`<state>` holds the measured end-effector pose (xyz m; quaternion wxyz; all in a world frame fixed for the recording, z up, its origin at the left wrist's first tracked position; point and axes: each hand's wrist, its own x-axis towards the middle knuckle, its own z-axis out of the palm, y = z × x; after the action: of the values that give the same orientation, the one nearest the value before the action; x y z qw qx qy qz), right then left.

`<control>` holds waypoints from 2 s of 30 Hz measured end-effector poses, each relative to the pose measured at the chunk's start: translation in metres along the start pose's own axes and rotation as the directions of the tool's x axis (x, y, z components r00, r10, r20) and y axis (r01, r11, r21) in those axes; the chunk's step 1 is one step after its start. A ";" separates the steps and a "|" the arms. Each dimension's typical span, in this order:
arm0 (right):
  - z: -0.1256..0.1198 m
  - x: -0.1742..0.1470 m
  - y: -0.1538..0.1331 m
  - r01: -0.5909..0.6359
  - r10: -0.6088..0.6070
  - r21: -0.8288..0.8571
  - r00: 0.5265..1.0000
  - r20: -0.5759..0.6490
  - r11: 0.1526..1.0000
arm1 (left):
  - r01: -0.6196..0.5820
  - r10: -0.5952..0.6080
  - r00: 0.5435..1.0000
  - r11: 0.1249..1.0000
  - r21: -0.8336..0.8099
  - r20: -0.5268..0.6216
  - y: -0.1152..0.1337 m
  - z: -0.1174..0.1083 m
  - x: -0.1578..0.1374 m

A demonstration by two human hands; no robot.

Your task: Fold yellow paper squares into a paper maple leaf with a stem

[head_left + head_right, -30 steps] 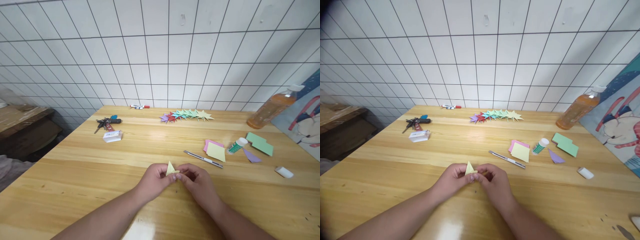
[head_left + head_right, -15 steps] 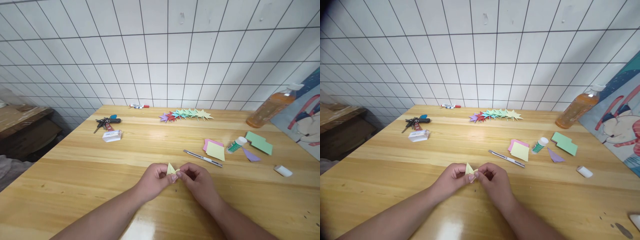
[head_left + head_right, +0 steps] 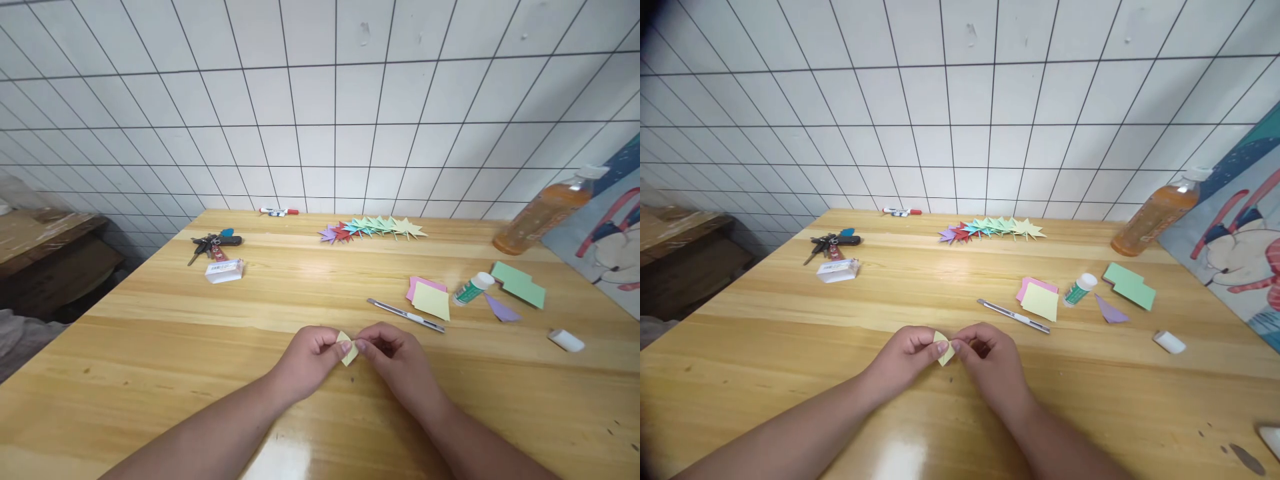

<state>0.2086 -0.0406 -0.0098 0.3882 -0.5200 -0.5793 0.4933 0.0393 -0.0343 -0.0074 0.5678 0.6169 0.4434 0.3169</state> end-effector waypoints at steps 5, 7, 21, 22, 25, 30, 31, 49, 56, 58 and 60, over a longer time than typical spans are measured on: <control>-0.002 0.001 0.000 0.020 -0.020 0.034 1.000 -0.011 0.999 | -0.028 0.026 0.999 0.997 0.074 0.026 -0.001 0.001 0.000; -0.003 0.001 -0.001 0.025 -0.025 0.043 1.000 -0.009 0.999 | -0.032 0.028 0.998 0.996 0.083 0.047 -0.002 0.001 0.000; 0.000 -0.001 0.002 0.014 -0.013 -0.024 1.000 0.023 1.000 | 0.010 -0.010 1.000 1.000 0.017 0.003 -0.001 0.004 -0.002; 0.000 0.000 0.002 0.017 -0.017 -0.021 0.999 0.027 1.000 | 0.024 -0.024 1.000 1.000 0.016 -0.017 -0.002 0.005 -0.001; -0.001 0.001 0.002 0.017 -0.017 0.000 0.999 0.041 1.000 | 0.023 -0.024 0.997 1.000 -0.014 -0.078 -0.005 0.004 0.001; -0.004 -0.003 0.002 0.133 -0.133 -0.021 0.991 -0.028 0.991 | 0.009 -0.008 0.996 1.000 0.010 -0.091 -0.005 0.000 0.000; -0.004 -0.004 0.002 0.197 -0.199 -0.051 0.979 -0.048 0.979 | 0.005 -0.001 0.997 0.999 0.051 -0.075 -0.005 0.000 -0.001; -0.005 -0.004 0.004 0.116 -0.115 -0.046 0.993 0.018 0.992 | 0.031 -0.030 0.999 0.998 0.055 -0.032 -0.010 0.002 -0.001; -0.002 -0.011 0.005 0.315 -0.328 -0.432 0.944 0.048 0.845 | -0.100 0.114 0.993 0.947 0.304 -0.030 -0.009 0.005 -0.002; -0.002 -0.010 0.004 0.291 -0.306 -0.468 0.951 0.046 0.834 | -0.140 0.163 0.986 0.917 0.374 -0.030 -0.008 0.006 -0.003; -0.003 -0.009 0.003 0.303 -0.316 -0.490 0.947 0.058 0.817 | -0.168 0.200 0.979 0.894 0.415 -0.033 -0.007 0.006 -0.004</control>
<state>0.2137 -0.0491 -0.0118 0.3250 -0.5071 -0.7572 0.2527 0.0420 -0.0411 -0.0145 0.3762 0.7491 0.4606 0.2919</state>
